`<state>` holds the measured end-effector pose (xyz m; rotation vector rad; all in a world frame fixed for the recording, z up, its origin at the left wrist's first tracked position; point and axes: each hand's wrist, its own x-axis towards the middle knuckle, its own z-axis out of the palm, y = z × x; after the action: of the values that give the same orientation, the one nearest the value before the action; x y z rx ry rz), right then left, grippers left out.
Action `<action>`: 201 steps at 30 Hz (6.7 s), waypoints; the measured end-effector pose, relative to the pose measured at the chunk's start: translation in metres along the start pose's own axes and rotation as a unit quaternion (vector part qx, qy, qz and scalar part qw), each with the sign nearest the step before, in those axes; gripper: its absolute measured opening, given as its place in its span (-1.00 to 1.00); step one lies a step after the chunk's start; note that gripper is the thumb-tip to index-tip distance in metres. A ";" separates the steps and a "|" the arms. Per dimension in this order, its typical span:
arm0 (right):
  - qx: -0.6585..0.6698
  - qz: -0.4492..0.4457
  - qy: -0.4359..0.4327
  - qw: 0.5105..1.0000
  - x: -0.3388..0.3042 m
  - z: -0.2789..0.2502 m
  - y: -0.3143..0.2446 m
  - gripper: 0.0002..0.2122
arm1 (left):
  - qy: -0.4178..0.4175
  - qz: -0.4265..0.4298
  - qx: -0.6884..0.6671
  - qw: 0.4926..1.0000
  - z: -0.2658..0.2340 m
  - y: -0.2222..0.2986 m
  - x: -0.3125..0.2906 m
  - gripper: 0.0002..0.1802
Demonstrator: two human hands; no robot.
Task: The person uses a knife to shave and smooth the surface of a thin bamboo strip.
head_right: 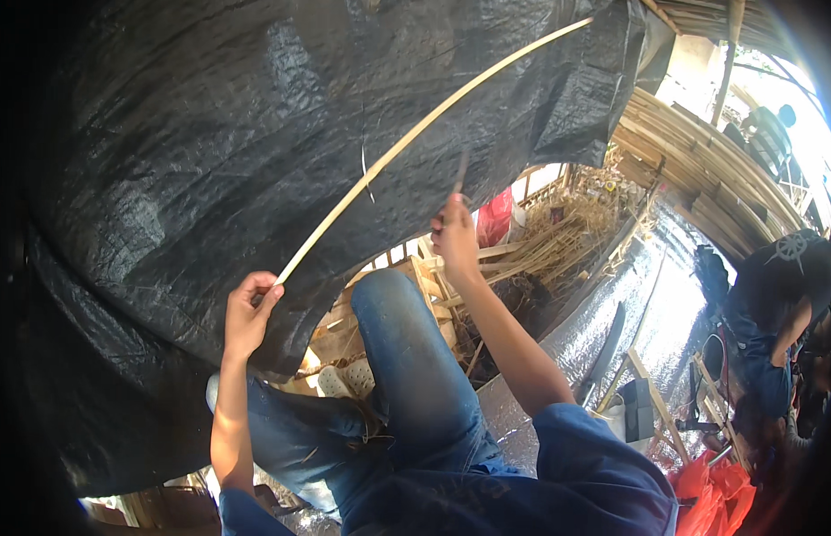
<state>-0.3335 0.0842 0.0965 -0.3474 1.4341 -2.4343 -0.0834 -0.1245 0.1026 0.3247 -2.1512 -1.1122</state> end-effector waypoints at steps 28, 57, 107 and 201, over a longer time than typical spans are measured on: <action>-0.508 -0.039 -0.293 0.809 -0.131 0.003 0.068 -0.73 | -0.074 0.034 0.403 0.912 0.079 0.003 -0.067 -0.81; -0.570 -0.049 0.060 0.818 0.021 -0.175 0.075 -0.51 | -0.058 -0.006 0.323 0.944 0.077 0.000 -0.058 -0.81; -0.728 0.014 0.080 0.681 0.041 -0.184 0.098 -0.42 | -0.222 -0.068 0.399 0.887 0.065 0.020 -0.110 -0.73; -0.437 -0.153 -0.299 0.835 -0.094 -0.093 0.116 -0.65 | -0.142 -0.648 -0.525 0.534 0.034 0.028 -0.174 -0.59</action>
<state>-0.2639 0.1412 -0.0548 -1.4689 2.1507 -1.4114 0.0242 0.0005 0.0313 1.2582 -0.6408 -3.1317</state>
